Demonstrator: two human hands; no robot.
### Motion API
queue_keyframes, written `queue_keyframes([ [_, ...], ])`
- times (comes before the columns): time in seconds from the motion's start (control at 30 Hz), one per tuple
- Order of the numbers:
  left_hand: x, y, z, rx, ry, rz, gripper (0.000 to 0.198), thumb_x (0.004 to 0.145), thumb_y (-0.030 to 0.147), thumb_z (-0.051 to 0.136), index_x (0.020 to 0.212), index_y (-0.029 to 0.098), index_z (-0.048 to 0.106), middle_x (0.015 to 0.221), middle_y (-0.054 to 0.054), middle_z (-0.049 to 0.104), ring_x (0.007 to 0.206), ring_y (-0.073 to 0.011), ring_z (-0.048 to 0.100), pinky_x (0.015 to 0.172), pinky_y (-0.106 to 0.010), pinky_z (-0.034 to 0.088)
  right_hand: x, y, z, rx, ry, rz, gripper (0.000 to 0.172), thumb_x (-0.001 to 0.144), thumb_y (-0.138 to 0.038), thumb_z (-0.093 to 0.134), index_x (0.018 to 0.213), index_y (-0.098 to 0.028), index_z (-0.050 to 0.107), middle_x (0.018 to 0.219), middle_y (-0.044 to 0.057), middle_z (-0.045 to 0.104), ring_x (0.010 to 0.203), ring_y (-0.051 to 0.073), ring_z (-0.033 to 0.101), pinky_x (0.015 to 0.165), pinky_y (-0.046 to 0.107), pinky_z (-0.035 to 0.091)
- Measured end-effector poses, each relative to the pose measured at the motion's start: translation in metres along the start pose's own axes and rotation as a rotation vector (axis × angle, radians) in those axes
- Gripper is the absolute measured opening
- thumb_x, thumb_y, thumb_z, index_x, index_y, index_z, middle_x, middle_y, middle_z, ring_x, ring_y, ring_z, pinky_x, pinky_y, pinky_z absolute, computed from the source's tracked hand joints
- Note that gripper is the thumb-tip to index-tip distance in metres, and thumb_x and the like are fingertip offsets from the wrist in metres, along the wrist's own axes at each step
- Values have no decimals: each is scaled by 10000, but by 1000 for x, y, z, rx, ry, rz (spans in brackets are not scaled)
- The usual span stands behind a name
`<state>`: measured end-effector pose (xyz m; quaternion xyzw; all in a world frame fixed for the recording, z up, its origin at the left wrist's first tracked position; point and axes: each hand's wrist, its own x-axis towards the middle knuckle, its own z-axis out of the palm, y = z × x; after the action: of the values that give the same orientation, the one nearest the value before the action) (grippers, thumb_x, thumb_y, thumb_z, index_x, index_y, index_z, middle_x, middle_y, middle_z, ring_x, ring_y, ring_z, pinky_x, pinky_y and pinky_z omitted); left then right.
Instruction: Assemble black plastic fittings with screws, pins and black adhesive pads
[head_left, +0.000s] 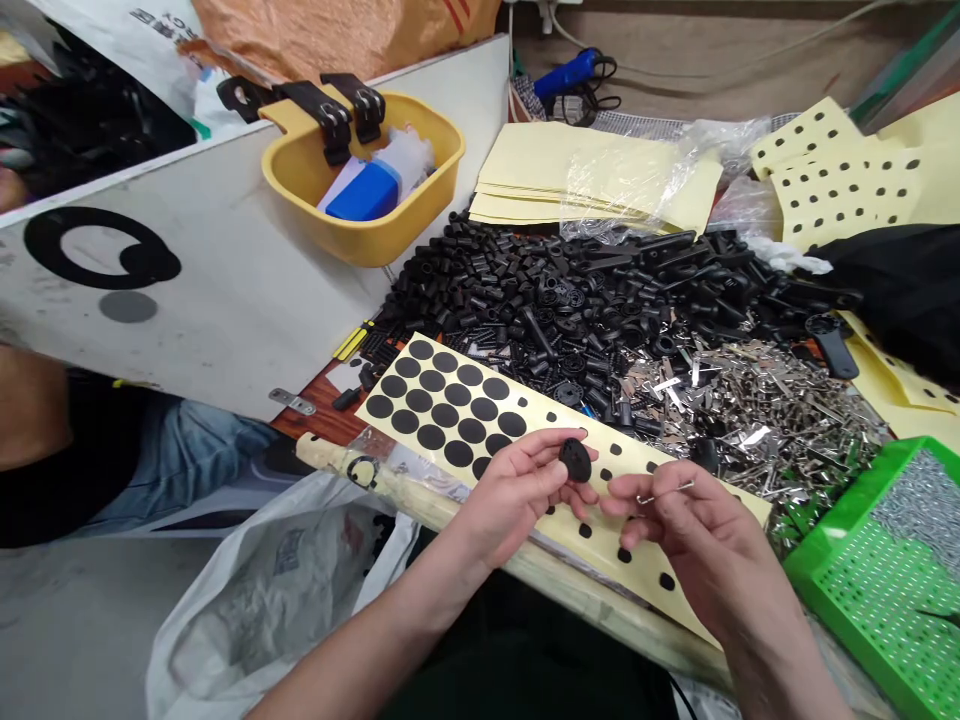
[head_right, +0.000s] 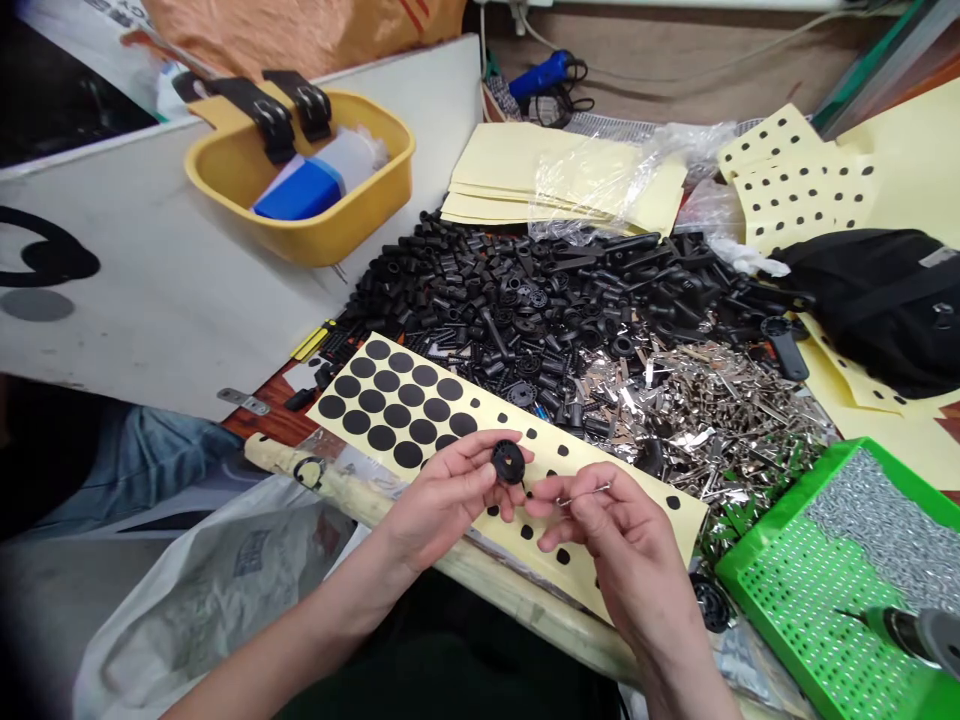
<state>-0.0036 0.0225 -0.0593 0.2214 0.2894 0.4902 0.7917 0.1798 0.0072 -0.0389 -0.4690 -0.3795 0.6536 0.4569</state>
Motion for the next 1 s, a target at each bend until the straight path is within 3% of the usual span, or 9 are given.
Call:
queue_keyframes([
  [0.1, -1, 1, -1, -32, -17, -3, 324, 748, 184, 731, 1063, 139, 667, 957, -85, 670, 740, -198, 685, 655, -291, 527, -3, 2, -1, -206, -6, -45, 194, 831, -393, 651, 827, -199, 646, 730, 36, 667, 564, 135, 610, 554, 265, 525],
  [0.23, 0, -1, -3, -117, 7, 13, 247, 817, 335, 673, 931, 116, 682, 937, -107, 690, 775, -225, 694, 741, -345, 538, -7, 7, 1, -435, 55, -59, 267, 828, -421, 642, 936, -189, 716, 587, -4, 572, 526, 127, 525, 532, 261, 477],
  [0.37, 2, -2, -6, -138, 60, -10, 127, 789, 225, 705, 863, 127, 673, 973, -94, 700, 827, -219, 700, 795, -335, 531, -9, 8, 4, -374, 26, -84, 268, 835, -392, 643, 1018, -205, 697, 695, 10, 608, 580, 130, 549, 579, 273, 499],
  [0.5, 1, 0, -5, -159, 58, -40, 360, 725, 113, 739, 1078, 123, 665, 1066, -108, 701, 1032, -227, 658, 989, -351, 459, -8, 6, 9, -263, 82, -10, 247, 812, -394, 675, 948, -190, 646, 659, 0, 611, 539, 112, 538, 527, 239, 486],
  [0.57, 0, 0, -4, -138, 23, -64, 379, 728, 104, 733, 1101, 97, 665, 1128, -136, 688, 1118, -227, 618, 1047, -333, 412, -6, 6, 10, -215, 78, 9, 247, 801, -404, 687, 866, -173, 627, 650, 10, 618, 524, 112, 540, 507, 236, 482],
  [0.67, -1, -3, -5, -116, -18, -87, 325, 750, 121, 725, 1071, 104, 674, 1143, -134, 684, 1092, -223, 634, 1036, -330, 426, -5, 6, 7, -186, 57, -30, 244, 809, -388, 684, 910, -173, 629, 671, 17, 629, 541, 121, 561, 520, 243, 493],
  [0.87, 1, -10, -8, -73, -87, -80, 337, 775, 109, 695, 1101, 174, 637, 1120, -98, 680, 927, -254, 703, 826, -362, 547, -12, 6, -2, -240, 53, -119, 232, 825, -332, 679, 1002, -188, 641, 694, 16, 634, 598, 126, 586, 557, 231, 495],
  [1.0, 1, -16, -10, -82, -102, -114, 306, 754, 121, 709, 1053, 136, 647, 1068, -110, 698, 891, -229, 709, 862, -338, 525, -16, 6, -3, -204, 64, -129, 215, 826, -312, 680, 998, -185, 653, 721, 33, 680, 593, 125, 611, 572, 238, 527],
])
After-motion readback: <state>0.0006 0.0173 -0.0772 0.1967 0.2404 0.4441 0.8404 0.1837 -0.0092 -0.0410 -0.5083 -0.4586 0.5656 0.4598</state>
